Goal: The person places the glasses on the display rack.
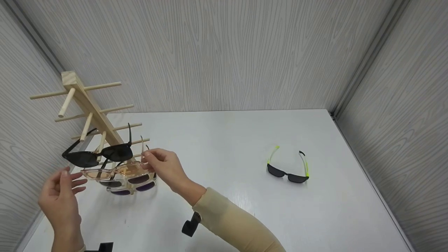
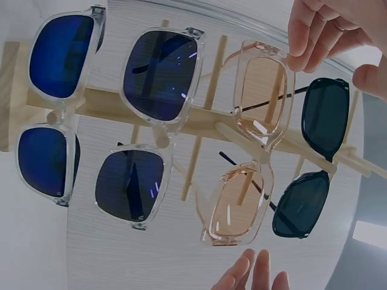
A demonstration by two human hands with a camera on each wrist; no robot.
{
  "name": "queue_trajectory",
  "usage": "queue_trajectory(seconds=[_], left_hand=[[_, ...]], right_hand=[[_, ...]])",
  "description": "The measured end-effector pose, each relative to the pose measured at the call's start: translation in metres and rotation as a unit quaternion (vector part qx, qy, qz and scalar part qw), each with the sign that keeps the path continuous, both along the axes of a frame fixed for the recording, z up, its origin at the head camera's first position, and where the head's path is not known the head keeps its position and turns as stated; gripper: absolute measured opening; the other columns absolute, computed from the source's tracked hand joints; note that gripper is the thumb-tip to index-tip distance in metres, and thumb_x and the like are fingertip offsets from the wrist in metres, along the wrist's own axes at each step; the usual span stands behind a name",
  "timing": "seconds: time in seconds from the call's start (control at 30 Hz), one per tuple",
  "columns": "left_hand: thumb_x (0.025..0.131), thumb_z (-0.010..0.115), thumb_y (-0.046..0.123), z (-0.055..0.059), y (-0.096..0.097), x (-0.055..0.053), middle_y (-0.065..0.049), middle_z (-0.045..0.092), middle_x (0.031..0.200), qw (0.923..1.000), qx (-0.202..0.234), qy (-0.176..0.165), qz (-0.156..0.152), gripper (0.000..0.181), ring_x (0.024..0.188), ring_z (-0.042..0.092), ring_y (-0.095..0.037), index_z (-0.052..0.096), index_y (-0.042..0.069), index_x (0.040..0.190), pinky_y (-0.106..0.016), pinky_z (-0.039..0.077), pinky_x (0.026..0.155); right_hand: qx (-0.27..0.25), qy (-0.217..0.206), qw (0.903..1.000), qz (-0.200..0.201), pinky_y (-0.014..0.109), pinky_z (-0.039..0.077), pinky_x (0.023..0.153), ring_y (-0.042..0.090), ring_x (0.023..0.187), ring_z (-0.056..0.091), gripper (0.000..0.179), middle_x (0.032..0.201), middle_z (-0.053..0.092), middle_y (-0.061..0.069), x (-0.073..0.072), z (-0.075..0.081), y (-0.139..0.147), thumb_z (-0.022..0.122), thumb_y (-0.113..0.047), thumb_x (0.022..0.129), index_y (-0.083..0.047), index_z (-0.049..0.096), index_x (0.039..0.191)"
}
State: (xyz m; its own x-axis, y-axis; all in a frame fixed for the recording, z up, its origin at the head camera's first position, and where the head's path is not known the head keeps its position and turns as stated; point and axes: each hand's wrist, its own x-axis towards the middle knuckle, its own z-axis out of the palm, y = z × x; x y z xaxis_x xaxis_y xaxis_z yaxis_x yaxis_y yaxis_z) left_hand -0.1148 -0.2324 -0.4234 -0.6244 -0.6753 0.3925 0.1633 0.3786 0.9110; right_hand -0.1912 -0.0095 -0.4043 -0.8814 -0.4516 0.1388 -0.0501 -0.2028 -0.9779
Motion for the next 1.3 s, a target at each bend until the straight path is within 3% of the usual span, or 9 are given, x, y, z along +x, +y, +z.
queue_trajectory(seconds=[0.17,0.43,0.93,1.17,1.3], left_hand=[[0.098,0.048,0.021,-0.01,0.005,0.003,-0.006,0.065,0.089,1.0,0.002,0.003,-0.007,0.029,0.072,0.062,-0.009,0.06,0.0,0.114,-0.016,0.048,0.062],[0.099,0.047,0.02,-0.021,0.015,0.004,-0.01,0.066,0.093,0.9988,0.001,-0.044,-0.02,0.03,0.073,0.06,-0.009,0.058,-0.001,0.116,-0.013,0.047,0.063],[0.098,0.048,0.025,-0.035,0.034,0.007,-0.011,0.065,0.089,0.9953,0.006,-0.07,-0.067,0.03,0.073,0.061,-0.01,0.058,-0.001,0.11,-0.014,0.048,0.062],[0.097,0.049,0.026,-0.047,0.039,0.007,-0.011,0.066,0.088,0.9933,0.015,-0.079,-0.083,0.03,0.072,0.062,-0.011,0.059,0.0,0.11,-0.016,0.048,0.06],[0.097,0.049,0.028,-0.052,0.044,0.007,-0.01,0.065,0.087,0.9899,0.03,-0.102,-0.094,0.031,0.073,0.062,-0.011,0.059,0.001,0.108,-0.018,0.049,0.061]], right_hand=[[0.01,0.003,0.9999,-0.006,0.037,0.052,0.08,0.025,0.09,0.065,0.029,0.102,0.065,0.017,0.003,-0.008,0.006,0.054,-0.021,0.095,0.003,0.062,0.11],[0.016,-0.007,0.9996,-0.021,0.039,0.052,0.078,0.03,0.086,0.065,0.028,0.093,0.067,0.015,0.006,-0.022,0.02,0.054,-0.02,0.096,0.002,0.063,0.109],[0.03,-0.021,0.9986,-0.038,0.04,0.052,0.078,0.032,0.087,0.064,0.028,0.094,0.066,0.017,0.01,-0.046,0.042,0.054,-0.022,0.095,0.0,0.064,0.11],[0.041,-0.029,0.9972,-0.055,0.047,0.05,0.08,0.042,0.091,0.061,0.024,0.097,0.064,0.024,0.011,-0.059,0.055,0.05,-0.014,0.097,0.002,0.063,0.11],[0.038,-0.039,0.9964,-0.066,0.048,0.05,0.08,0.043,0.091,0.061,0.024,0.097,0.064,0.025,0.011,-0.065,0.063,0.05,-0.013,0.097,0.002,0.062,0.11]])
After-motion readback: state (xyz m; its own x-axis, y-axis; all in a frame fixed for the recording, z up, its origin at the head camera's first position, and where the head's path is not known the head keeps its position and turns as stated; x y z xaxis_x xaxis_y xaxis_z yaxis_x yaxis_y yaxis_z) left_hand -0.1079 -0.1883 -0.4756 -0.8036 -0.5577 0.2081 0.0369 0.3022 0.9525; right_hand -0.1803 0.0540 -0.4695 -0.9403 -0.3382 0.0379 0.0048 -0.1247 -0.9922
